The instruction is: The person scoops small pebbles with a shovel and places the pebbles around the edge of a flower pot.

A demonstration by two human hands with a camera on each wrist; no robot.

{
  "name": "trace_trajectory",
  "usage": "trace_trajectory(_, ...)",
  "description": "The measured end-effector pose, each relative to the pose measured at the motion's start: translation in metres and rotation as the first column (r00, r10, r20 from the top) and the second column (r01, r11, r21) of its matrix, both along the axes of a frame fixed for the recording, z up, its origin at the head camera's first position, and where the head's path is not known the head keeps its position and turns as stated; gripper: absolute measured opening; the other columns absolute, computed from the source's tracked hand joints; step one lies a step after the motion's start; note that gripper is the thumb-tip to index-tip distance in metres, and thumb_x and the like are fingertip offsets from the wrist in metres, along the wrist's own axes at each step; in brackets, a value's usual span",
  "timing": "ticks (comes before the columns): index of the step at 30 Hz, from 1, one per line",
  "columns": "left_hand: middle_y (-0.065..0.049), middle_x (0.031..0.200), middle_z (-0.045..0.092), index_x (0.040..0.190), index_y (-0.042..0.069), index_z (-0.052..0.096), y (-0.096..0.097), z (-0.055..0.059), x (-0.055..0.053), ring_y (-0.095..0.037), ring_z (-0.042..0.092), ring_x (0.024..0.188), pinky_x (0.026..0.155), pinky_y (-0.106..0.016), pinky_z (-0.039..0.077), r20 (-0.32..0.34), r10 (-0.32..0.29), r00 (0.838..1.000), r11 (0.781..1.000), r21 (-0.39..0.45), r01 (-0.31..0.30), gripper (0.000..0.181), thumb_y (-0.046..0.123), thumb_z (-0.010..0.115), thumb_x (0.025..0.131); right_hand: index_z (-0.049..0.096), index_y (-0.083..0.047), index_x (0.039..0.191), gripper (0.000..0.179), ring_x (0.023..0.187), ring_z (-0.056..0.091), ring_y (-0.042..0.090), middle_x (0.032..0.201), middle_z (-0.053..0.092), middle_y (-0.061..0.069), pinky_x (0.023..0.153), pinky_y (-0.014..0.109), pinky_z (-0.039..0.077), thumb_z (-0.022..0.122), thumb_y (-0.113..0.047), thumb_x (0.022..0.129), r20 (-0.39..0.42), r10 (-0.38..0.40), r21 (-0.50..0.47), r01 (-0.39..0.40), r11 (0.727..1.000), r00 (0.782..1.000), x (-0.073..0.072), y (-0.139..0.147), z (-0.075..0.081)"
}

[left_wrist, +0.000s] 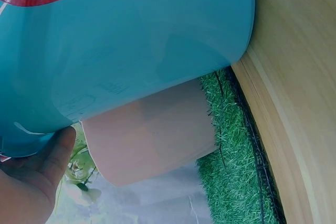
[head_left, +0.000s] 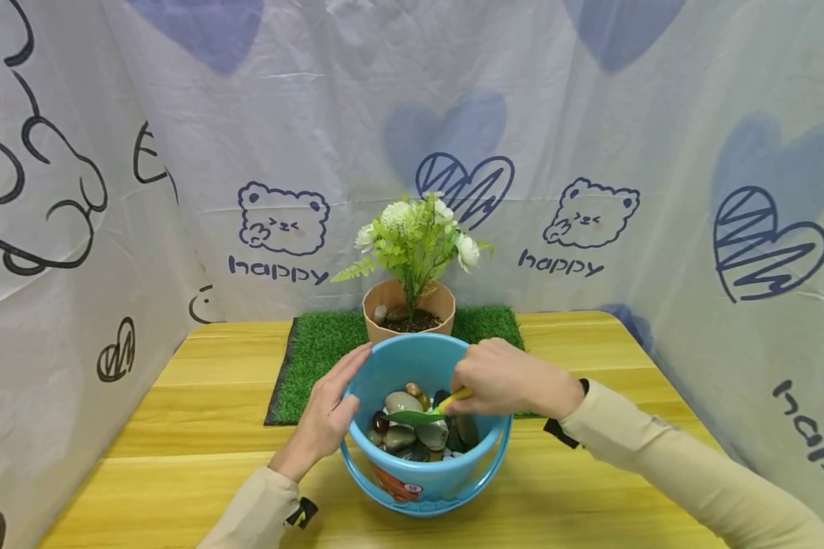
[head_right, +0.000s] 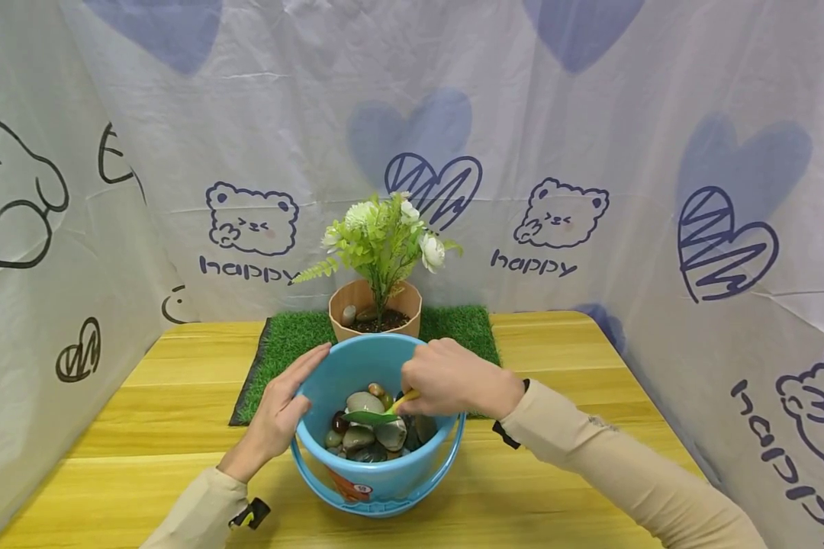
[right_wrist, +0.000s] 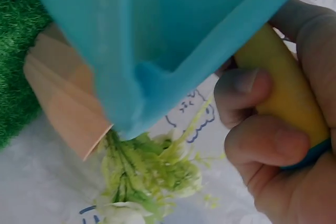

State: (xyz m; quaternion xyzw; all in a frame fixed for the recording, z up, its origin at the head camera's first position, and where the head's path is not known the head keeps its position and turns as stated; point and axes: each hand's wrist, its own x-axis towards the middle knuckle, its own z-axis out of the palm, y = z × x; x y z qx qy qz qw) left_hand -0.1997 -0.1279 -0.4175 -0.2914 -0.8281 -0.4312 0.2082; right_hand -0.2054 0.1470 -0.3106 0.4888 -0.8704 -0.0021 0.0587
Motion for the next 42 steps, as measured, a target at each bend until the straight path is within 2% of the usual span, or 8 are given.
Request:
trace_trajectory(6, -0.009, 0.154, 0.041, 0.147, 0.002, 0.043, 0.0, -0.001, 0.0, -0.03, 0.043, 0.139, 0.106, -0.054, 0.041, 0.002, -0.001, 1.0, 1.0, 0.004, 0.001, 0.066, -0.002, 0.041, 0.082, 0.031, -0.026, 0.049, 0.057, 0.044, 0.02, 0.002, 0.05, 0.015, -0.012, 0.043, 0.019, 0.017, 0.071, -0.041, 0.086, -0.05, -0.043, 0.037, 0.045, 0.998, 0.998, 0.007, -0.012, 0.002)
trace_trajectory(16, -0.009, 0.153, 0.042, 0.147, 0.003, 0.043, 0.0, -0.003, -0.001, -0.029, 0.043, 0.139, 0.106, -0.054, 0.041, -0.006, 0.001, 1.0, 1.0, 0.009, -0.001, 0.066, -0.002, 0.04, 0.082, 0.025, -0.023, 0.053, 0.06, 0.045, 0.018, 0.005, 0.053, 0.014, -0.01, 0.043, 0.02, 0.015, 0.076, -0.039, 0.081, -0.124, -0.089, 0.056, 0.097, 0.994, 0.988, 0.015, -0.034, 0.004)
trace_trajectory(19, -0.009, 0.153, 0.042, 0.147, 0.002, 0.043, 0.0, -0.003, -0.001, -0.029, 0.043, 0.139, 0.106, -0.054, 0.041, -0.009, 0.0, 1.0, 1.0, 0.009, 0.001, 0.066, -0.002, 0.04, 0.081, 0.026, -0.023, 0.054, 0.059, 0.045, 0.019, 0.005, 0.053, 0.015, -0.009, 0.043, 0.02, 0.016, 0.076, -0.039, 0.081, -0.135, -0.103, 0.067, 0.113, 0.991, 0.986, 0.016, -0.037, 0.003)
trace_trajectory(25, -0.008, 0.154, 0.04, 0.148, 0.003, 0.043, -0.001, -0.003, -0.002, -0.029, 0.042, 0.14, 0.106, -0.054, 0.041, -0.005, -0.003, 1.0, 1.0, 0.008, 0.003, 0.066, -0.003, 0.04, 0.082, 0.039, -0.022, 0.054, 0.049, 0.042, 0.029, 0.007, 0.05, 0.032, -0.006, 0.041, 0.021, 0.02, 0.077, -0.039, 0.08, -0.203, -0.113, 0.108, 0.137, 0.985, 0.973, 0.016, -0.033, 0.0)
trace_trajectory(30, -0.01, 0.153, 0.041, 0.147, 0.003, 0.044, -0.002, -0.004, 0.0, -0.03, 0.043, 0.139, 0.105, -0.055, 0.041, -0.001, 0.005, 1.0, 1.0, 0.013, -0.005, 0.066, -0.002, 0.041, 0.081, 0.034, -0.022, 0.053, 0.053, 0.043, 0.024, 0.006, 0.05, 0.025, -0.007, 0.042, 0.021, 0.017, 0.075, -0.037, 0.082, -0.225, -0.081, 0.08, 0.101, 0.992, 0.971, 0.01, -0.025, -0.008)
trace_trajectory(34, -0.01, 0.153, 0.042, 0.147, 0.002, 0.044, -0.001, -0.004, 0.0, -0.03, 0.044, 0.138, 0.104, -0.055, 0.042, -0.009, 0.002, 1.0, 1.0, 0.014, -0.001, 0.066, -0.002, 0.041, 0.081, 0.03, -0.023, 0.053, 0.055, 0.044, 0.02, 0.006, 0.051, 0.021, -0.008, 0.042, 0.021, 0.016, 0.075, -0.037, 0.082, -0.283, -0.038, 0.051, 0.054, 0.997, 0.958, 0.005, -0.018, -0.016)
trace_trajectory(38, -0.01, 0.153, 0.042, 0.147, 0.002, 0.044, -0.001, -0.004, 0.0, -0.03, 0.044, 0.138, 0.104, -0.055, 0.043, -0.015, -0.003, 1.0, 1.0, 0.019, 0.003, 0.066, -0.002, 0.041, 0.081, 0.034, -0.024, 0.052, 0.053, 0.042, 0.024, 0.005, 0.05, 0.027, -0.009, 0.042, 0.02, 0.018, 0.075, -0.041, 0.082, -0.326, -0.007, 0.042, 0.022, 0.999, 0.945, 0.002, -0.011, -0.018)
trace_trajectory(42, -0.01, 0.153, 0.042, 0.147, 0.002, 0.044, -0.001, -0.003, -0.001, -0.03, 0.044, 0.138, 0.104, -0.055, 0.042, -0.02, -0.009, 1.0, 1.0, 0.02, 0.009, 0.066, -0.002, 0.041, 0.082, 0.044, -0.024, 0.053, 0.046, 0.044, 0.028, 0.004, 0.052, 0.035, -0.01, 0.041, 0.02, 0.02, 0.074, -0.042, 0.082, -0.331, 0.009, 0.041, 0.005, 0.999, 0.944, -0.001, -0.003, -0.02)
